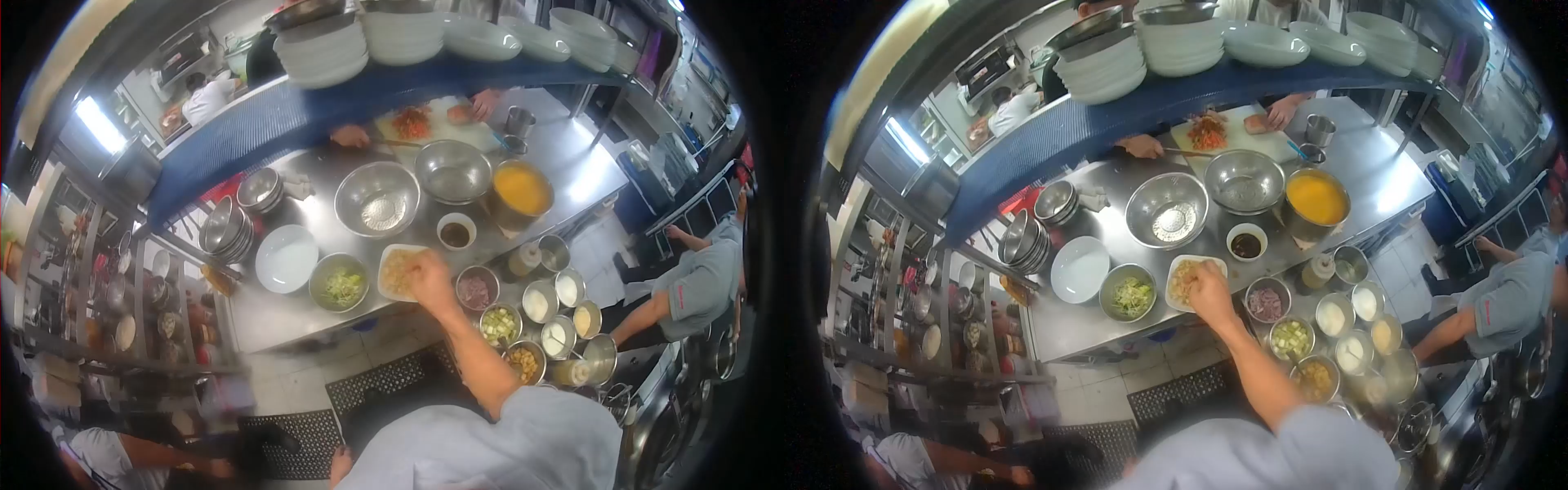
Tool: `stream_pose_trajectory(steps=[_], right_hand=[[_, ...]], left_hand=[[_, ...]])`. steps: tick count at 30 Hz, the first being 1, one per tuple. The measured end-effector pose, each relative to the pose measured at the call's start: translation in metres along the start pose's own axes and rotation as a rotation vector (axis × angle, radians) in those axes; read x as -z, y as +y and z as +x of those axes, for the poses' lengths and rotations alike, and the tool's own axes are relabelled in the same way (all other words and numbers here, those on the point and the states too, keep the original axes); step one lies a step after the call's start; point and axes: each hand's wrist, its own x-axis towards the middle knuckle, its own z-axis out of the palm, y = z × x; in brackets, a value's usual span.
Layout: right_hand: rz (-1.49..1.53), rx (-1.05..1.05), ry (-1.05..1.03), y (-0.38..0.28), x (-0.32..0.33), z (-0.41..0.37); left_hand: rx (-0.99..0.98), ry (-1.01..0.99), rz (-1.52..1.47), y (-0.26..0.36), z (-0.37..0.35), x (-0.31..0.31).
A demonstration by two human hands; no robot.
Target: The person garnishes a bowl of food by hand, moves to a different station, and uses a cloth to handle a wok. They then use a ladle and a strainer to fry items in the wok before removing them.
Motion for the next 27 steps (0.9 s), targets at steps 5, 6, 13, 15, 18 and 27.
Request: stream_pose_trajectory(steps=[5,6,13,15,18,27], right_hand=[[-0.377,-0.155,-0.240,0.020,-0.031,0.010],[-0.286,-0.102,-0.016,-0.006,-0.024,0.011],[-0.061,-0.290,-0.154,-0.077,-0.077,-0.044],[0.040,-0.383,-0.312,-0.123,-0.109,-0.068],[0.257,-0.532,-0.525,-0.184,-0.163,-0.097],[0.230,-0.229,-0.897,-0.242,-0.292,-0.054]], left_hand=[[-0.042,0.002,-0.129,-0.076,0.053,-0.003],[-0.065,0.005,-0.159,-0.088,0.065,0.000],[-0.323,-0.038,-0.167,-0.139,0.132,0.065],[-0.269,-0.066,-0.111,-0.098,0.128,0.116],[-0.696,0.058,-0.322,-0.075,0.148,0.176],[-0.213,0.119,-0.602,-0.141,0.223,0.275]])
